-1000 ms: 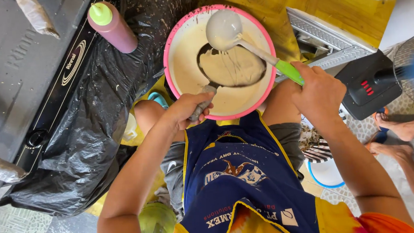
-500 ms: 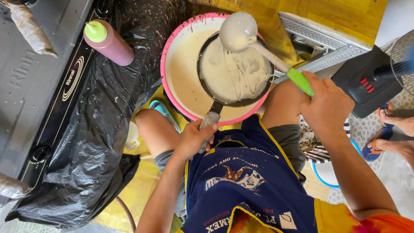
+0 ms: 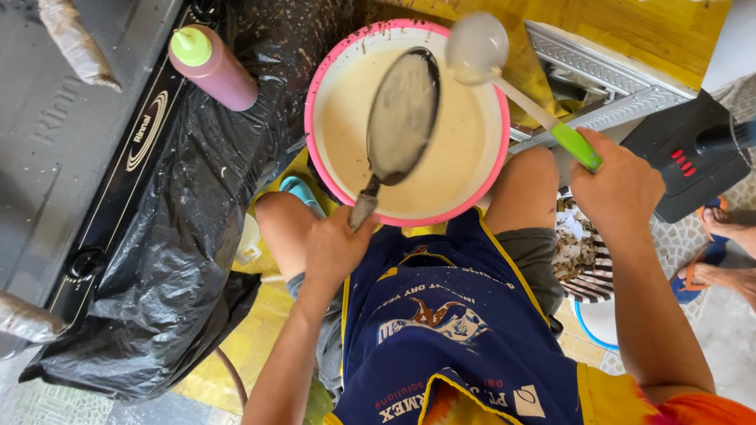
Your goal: Cooking thin pancakes on multiple pans and stacking them in a production area
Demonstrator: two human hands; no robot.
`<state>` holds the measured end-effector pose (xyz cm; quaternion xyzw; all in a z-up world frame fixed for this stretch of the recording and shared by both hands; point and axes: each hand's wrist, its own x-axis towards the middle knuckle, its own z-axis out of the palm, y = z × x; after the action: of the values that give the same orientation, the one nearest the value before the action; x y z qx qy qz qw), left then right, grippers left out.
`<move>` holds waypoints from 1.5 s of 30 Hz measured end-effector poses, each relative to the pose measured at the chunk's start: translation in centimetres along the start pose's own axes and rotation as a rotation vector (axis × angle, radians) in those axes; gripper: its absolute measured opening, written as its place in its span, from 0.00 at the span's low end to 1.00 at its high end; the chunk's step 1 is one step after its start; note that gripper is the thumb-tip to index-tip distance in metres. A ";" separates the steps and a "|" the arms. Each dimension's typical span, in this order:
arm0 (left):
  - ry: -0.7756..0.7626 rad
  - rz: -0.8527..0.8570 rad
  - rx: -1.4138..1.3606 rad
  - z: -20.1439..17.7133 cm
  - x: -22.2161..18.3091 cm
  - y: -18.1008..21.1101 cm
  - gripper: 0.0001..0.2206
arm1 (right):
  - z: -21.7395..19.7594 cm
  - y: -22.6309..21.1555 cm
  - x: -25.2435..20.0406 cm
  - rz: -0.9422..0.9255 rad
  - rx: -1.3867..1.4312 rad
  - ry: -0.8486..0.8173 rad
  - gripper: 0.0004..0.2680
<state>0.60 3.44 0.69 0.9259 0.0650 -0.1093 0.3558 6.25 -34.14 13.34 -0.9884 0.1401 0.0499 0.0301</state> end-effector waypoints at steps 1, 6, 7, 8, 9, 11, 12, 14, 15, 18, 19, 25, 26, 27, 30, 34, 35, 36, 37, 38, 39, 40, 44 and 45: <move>0.008 -0.006 -0.001 -0.2 -0.3 -0.6 0.19 | 1.5 0.7 0.1 -0.010 0.001 0.001 0.21; 0.799 0.495 0.678 -3.8 -2.3 0.2 0.12 | 10.2 2.7 1.5 -0.091 -0.251 -0.261 0.20; 0.806 0.468 0.690 -3.7 -2.4 0.2 0.12 | 10.7 2.1 1.0 -0.120 -0.252 -0.263 0.20; 0.886 0.523 0.724 -3.7 -2.5 0.2 0.13 | 11.3 1.5 0.5 -0.124 -0.289 -0.303 0.20; 0.963 0.574 0.764 -3.8 -2.7 0.1 0.15 | 11.8 0.8 0.0 -0.133 -0.327 -0.345 0.19; 0.873 0.535 0.700 -0.5 -1.8 -2.1 0.13 | 14.2 1.3 -0.2 -0.168 -0.329 -0.337 0.20; 0.782 0.526 0.616 1.0 -1.3 -3.4 0.12 | 15.4 1.5 -0.1 -0.169 -0.327 -0.325 0.22; 0.773 0.458 0.618 1.1 -2.2 -2.1 0.11 | 16.1 1.4 -0.5 -0.180 -0.302 -0.352 0.22; 0.753 0.425 0.602 1.1 -2.4 -1.4 0.11 | 16.5 1.4 -0.6 -0.152 -0.275 -0.379 0.22; 0.840 0.444 0.598 3.9 -1.9 -3.3 0.09 | 10.4 -4.9 -3.6 -0.157 -0.319 -0.458 0.20; 0.849 0.418 0.603 4.4 -1.7 -3.4 0.09 | 9.4 -6.2 -4.4 -0.181 -0.329 -0.458 0.20; 0.822 0.350 0.300 4.9 -1.3 -3.0 0.16 | 6.9 -9.6 -6.0 -0.244 -0.098 -0.520 0.20; 0.714 0.305 0.135 4.7 -1.4 -3.1 0.16 | 6.4 -10.2 -5.9 -0.293 -0.330 -0.492 0.19; 0.609 0.262 -0.028 4.4 -1.3 -3.2 0.17 | 6.0 -10.9 -5.6 -0.343 -0.560 -0.451 0.19; 0.243 -0.020 -0.466 3.8 -2.6 -2.6 0.21 | 5.3 -14.9 -6.6 -0.677 -0.433 0.000 0.19; 0.360 0.141 -0.820 3.8 -3.8 -1.3 0.13 | 4.0 -33.1 -13.7 -0.942 0.748 -0.674 0.14; 0.215 0.012 -1.025 4.9 -4.5 -1.6 0.08 | 3.8 -37.9 -16.2 -0.829 0.887 -0.975 0.16; 0.064 -0.120 -1.224 6.0 -5.0 -1.8 0.04 | 3.5 -42.5 -18.7 -0.693 1.012 -1.275 0.20; 0.077 -0.115 -1.223 5.0 -5.2 -2.1 0.04 | 5.1 -46.9 -19.4 -0.706 1.008 -1.275 0.20; 0.122 -0.145 -1.231 4.0 -5.4 -2.4 0.04 | 6.7 -51.2 -20.0 -0.575 1.132 -1.566 0.26; 0.159 -0.179 -1.243 3.4 -5.9 -2.4 0.05 | 8.3 -55.2 -20.8 -0.405 1.242 -1.852 0.33; 0.163 -0.178 -1.245 2.0 -6.7 -3.3 0.05 | 9.7 -57.8 -21.6 -0.408 1.237 -1.853 0.33; 0.325 -0.316 -1.278 -3.5 -9.6 -6.6 0.09 | 8.5 -63.8 -22.7 -0.310 1.269 -1.756 0.18; 0.375 -0.369 -1.288 -4.6 -10.6 -7.3 0.10 | 6.8 -63.7 -22.6 -0.365 1.300 -1.726 0.13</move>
<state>-10.38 11.45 1.96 0.5075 0.3334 0.0540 0.7927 1.84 33.68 11.92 -0.4221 -0.0772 0.6368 0.6405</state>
